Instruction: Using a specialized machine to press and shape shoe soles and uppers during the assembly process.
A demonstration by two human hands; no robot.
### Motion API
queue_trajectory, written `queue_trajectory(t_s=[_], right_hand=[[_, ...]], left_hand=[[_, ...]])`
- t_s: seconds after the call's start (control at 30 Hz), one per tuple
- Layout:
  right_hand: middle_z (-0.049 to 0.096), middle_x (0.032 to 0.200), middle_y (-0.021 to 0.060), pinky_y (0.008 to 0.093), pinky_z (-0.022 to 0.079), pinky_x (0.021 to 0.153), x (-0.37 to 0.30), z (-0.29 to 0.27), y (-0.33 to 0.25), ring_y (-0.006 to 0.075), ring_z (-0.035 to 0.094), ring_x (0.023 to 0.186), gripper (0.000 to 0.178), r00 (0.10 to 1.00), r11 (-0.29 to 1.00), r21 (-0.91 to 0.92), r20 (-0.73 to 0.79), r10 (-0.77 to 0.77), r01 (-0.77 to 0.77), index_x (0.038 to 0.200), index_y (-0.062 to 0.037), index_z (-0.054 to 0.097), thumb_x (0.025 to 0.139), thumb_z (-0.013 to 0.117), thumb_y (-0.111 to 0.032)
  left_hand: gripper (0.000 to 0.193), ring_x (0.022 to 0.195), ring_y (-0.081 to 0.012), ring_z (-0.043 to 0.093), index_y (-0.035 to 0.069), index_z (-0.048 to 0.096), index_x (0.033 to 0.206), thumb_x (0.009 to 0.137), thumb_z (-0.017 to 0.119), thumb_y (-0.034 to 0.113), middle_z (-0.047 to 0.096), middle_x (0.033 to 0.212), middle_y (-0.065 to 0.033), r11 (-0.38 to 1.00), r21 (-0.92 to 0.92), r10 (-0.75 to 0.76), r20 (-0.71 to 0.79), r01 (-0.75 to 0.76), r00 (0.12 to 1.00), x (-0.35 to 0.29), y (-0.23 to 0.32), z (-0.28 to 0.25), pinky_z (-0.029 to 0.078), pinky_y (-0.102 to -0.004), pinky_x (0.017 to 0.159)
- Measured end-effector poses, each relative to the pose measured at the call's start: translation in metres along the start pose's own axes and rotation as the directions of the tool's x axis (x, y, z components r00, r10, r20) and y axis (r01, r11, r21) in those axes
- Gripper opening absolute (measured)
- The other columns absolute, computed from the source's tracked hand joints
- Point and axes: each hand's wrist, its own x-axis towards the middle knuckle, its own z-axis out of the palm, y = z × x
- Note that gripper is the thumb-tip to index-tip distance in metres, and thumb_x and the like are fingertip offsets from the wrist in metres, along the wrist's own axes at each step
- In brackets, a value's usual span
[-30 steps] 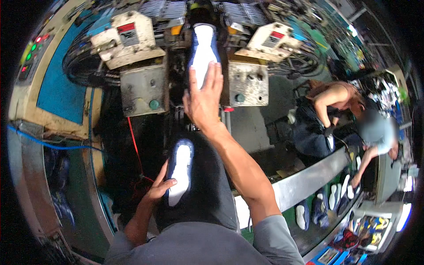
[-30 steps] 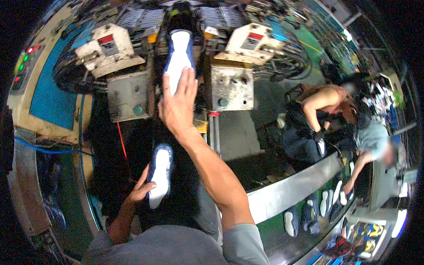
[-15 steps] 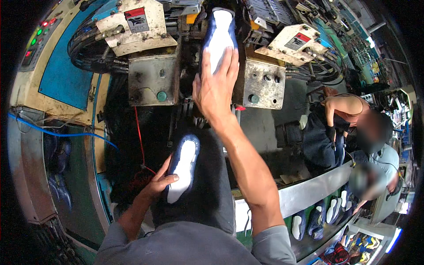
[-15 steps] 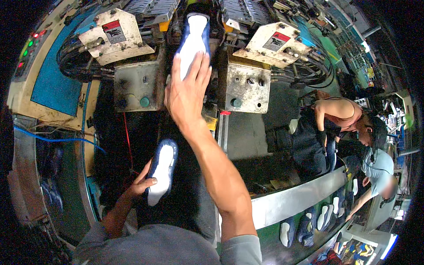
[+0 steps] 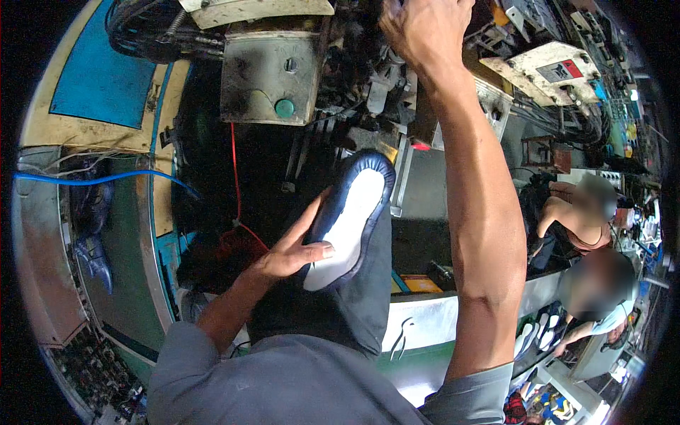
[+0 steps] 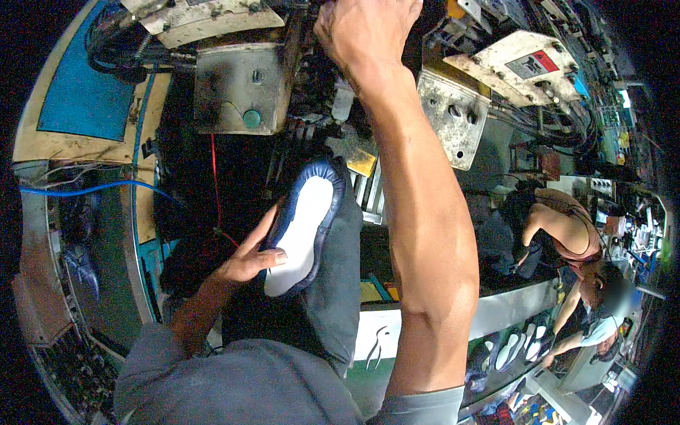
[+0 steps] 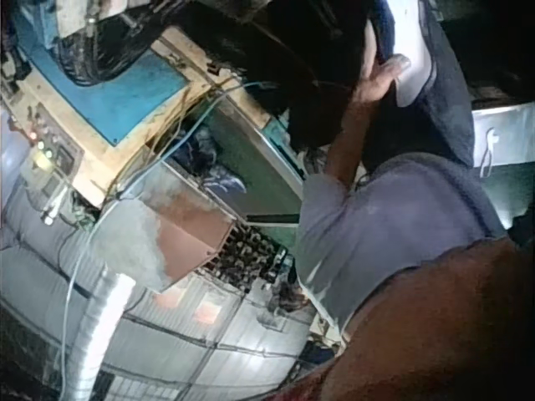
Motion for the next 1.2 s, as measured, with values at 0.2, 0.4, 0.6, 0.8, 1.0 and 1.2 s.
queue_trajectory(t_s=[0.2,0.4,0.6,0.8,1.0,1.2], right_hand=[[0.054,0.132,0.0463,0.0621,0.035,0.119,0.018,-0.021,0.004,0.0586,0.046,0.131,0.067,0.999,0.995,0.099,0.019,0.030,-0.032,0.144,0.0090,0.055,0.085,0.068,-0.019],[0.053,0.143,0.0402,0.0558,0.036,0.122,0.009,-0.030,-0.001,0.0551,0.044,0.140,0.060,0.998,0.979,0.193,0.020,0.061,-0.063,0.143,-0.0012,0.060,0.087,0.070,-0.018],[0.039,0.168,0.0237,0.0474,0.034,0.127,-0.190,-0.074,-0.047,0.0443,0.039,0.154,0.064,0.895,0.810,0.479,0.429,0.122,-0.340,0.162,-0.0132,0.046,0.101,0.067,-0.012],[0.069,0.137,0.0234,0.0412,0.046,0.114,-0.485,-0.163,-0.034,0.0331,0.064,0.130,0.042,0.421,0.420,0.272,0.849,0.319,-0.866,0.144,0.0122,0.057,0.106,0.060,-0.006],[0.075,0.115,0.0174,0.0352,0.060,0.086,-0.575,-0.256,0.002,0.0237,0.073,0.100,0.036,0.164,0.145,0.101,0.827,0.538,-0.984,0.133,0.0103,0.065,0.107,0.063,-0.014],[0.080,0.121,0.0133,0.0312,0.061,0.090,-0.532,-0.258,-0.052,0.0185,0.078,0.104,0.032,0.287,0.407,0.006,0.719,0.633,-0.914,0.132,-0.0022,0.073,0.101,0.067,-0.009]], left_hand=[[0.110,0.159,-0.0250,0.028,0.004,0.005,0.173,0.091,0.076,0.020,0.021,0.177,-0.0156,0.999,0.044,0.025,0.029,-0.026,0.999,-0.001,0.027,0.009,0.025,-0.0378,0.128],[0.109,0.154,-0.0251,0.035,0.005,0.008,0.173,0.088,0.075,0.019,0.028,0.174,-0.0145,0.972,-0.155,0.188,0.076,-0.175,0.979,-0.028,0.007,-0.007,0.032,-0.0382,0.124],[0.108,0.151,-0.0269,0.042,0.016,0.007,0.175,0.091,0.075,0.010,0.037,0.169,-0.0137,0.936,-0.250,0.178,-0.276,-0.249,0.945,-0.102,-0.031,-0.052,0.036,-0.0445,0.124],[0.112,0.152,-0.0317,0.041,0.006,0.021,0.171,0.083,0.087,0.025,0.040,0.167,-0.0221,0.864,0.491,0.399,-0.803,0.112,0.443,-0.249,-0.127,-0.204,0.033,-0.0419,0.125],[0.077,0.112,-0.0538,0.066,0.022,0.036,0.167,0.096,0.066,0.019,0.056,0.129,-0.0423,0.162,0.195,0.483,-0.870,0.967,0.095,-0.425,-0.103,-0.319,0.057,-0.0552,0.092],[0.038,0.118,-0.0468,0.067,0.005,0.071,0.132,0.098,0.065,0.019,0.073,0.126,-0.0249,0.170,0.818,0.576,-0.535,0.550,0.618,-0.315,-0.061,-0.370,0.054,-0.0519,0.101]])
